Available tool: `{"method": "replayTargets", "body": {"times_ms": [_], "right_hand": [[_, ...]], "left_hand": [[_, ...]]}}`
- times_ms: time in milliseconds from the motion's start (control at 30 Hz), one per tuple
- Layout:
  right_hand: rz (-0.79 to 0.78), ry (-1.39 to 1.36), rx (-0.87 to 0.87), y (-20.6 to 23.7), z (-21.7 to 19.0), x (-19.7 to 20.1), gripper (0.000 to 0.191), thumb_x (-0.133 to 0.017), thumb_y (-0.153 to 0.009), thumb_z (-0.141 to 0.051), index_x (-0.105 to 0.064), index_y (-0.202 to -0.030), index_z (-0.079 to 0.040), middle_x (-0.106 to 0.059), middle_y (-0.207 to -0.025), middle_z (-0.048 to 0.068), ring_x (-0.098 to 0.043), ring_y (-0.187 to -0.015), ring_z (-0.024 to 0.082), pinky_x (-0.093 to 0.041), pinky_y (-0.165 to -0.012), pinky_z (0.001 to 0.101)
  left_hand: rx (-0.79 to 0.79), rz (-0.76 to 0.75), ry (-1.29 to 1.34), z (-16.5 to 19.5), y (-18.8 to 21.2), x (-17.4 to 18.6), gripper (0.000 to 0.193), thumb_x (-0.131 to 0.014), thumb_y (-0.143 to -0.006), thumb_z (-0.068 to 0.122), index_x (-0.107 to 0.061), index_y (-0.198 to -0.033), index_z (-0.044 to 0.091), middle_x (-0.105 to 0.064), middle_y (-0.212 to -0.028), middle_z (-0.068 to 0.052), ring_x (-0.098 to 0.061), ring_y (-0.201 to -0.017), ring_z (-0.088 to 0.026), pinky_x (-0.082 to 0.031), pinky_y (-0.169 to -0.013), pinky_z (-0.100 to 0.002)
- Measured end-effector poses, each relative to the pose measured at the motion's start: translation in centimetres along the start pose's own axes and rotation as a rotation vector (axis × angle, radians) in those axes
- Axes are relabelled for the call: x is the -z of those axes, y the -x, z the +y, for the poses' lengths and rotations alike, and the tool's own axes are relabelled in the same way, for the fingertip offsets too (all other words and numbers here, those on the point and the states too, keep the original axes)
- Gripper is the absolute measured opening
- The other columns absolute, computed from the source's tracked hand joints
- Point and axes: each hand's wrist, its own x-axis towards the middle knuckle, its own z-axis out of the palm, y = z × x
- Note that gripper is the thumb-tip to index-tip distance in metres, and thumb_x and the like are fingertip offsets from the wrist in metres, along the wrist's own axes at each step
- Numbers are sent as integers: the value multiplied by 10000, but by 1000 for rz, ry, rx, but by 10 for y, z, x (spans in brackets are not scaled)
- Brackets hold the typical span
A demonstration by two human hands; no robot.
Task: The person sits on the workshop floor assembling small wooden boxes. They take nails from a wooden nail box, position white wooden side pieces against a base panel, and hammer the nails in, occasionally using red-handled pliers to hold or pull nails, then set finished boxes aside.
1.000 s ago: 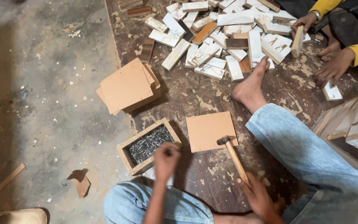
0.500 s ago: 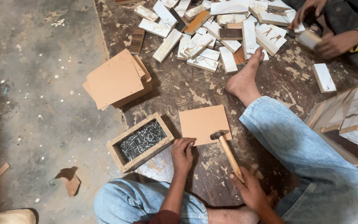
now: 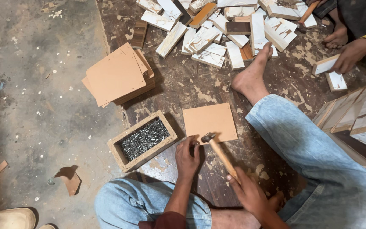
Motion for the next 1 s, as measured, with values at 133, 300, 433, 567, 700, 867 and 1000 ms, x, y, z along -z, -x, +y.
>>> {"method": "replayTargets", "body": {"times_ms": [133, 300, 433, 567, 700, 867, 1000], "right_hand": [[240, 162, 349, -1, 0, -7, 478, -512, -992, -412, -519, -1273, -25, -636, -672, 163, -625, -556, 313, -510, -505, 493], [83, 62, 176, -5, -5, -10, 335, -479, -1038, -380, -538, -1181, -83, -618, -516, 118, -615, -413, 231, -500, -439, 447], [114, 151, 197, -3, -12, -9, 295, -499, -1024, -361, -543, -1129, -90, -617, -552, 83, -601, -424, 235, -498, -417, 430], [327, 52, 391, 5, -16, -9, 284, -517, -1021, -317, -552, -1140, -62, -636, -617, 118, -629, -500, 278, -498, -440, 443], [342, 132, 316, 1, -17, -15, 324, -532, -970, -309, -537, -1222, -106, -660, -659, 135, -665, -496, 308, -559, -487, 445], [308, 143, 339, -5, -15, -15, 250, -551, -994, -275, -529, -1143, -75, -690, -656, 161, -677, -558, 337, -530, -590, 489], [308, 169, 323, -3, -17, -16, 306, -565, -946, -267, -510, -1173, -68, -675, -674, 147, -667, -532, 287, -537, -486, 447]], "left_hand": [[-41, 15, -31, -2, 0, 1, 419, -743, -866, 56, -628, -1269, 64, -754, -986, -100, -727, -994, -264, -527, -959, -449], [-40, 20, 11, -1, -1, 4, 407, -745, -891, 76, -623, -1279, 66, -751, -1028, -110, -729, -1023, -279, -554, -951, -434], [-10, -9, 34, 3, 1, 10, 403, -738, -895, 83, -638, -1286, 79, -739, -1065, -122, -720, -1019, -298, -565, -936, -424], [-90, 97, -64, 2, 5, 19, 377, -752, -815, 50, -670, -1184, 38, -682, -1166, -202, -663, -1067, -393, -537, -924, -452], [76, 58, -9, -2, 8, 20, 278, -735, -875, 43, -734, -1152, 50, -706, -1140, -150, -693, -1038, -349, -556, -904, -419], [23, 66, -19, -5, 10, 16, 275, -718, -872, 31, -745, -1145, 49, -707, -1114, -141, -705, -1026, -346, -564, -892, -412], [38, 44, -46, -6, 12, 16, 275, -707, -880, 25, -737, -1153, 39, -701, -1107, -146, -698, -994, -351, -563, -875, -417]]}}
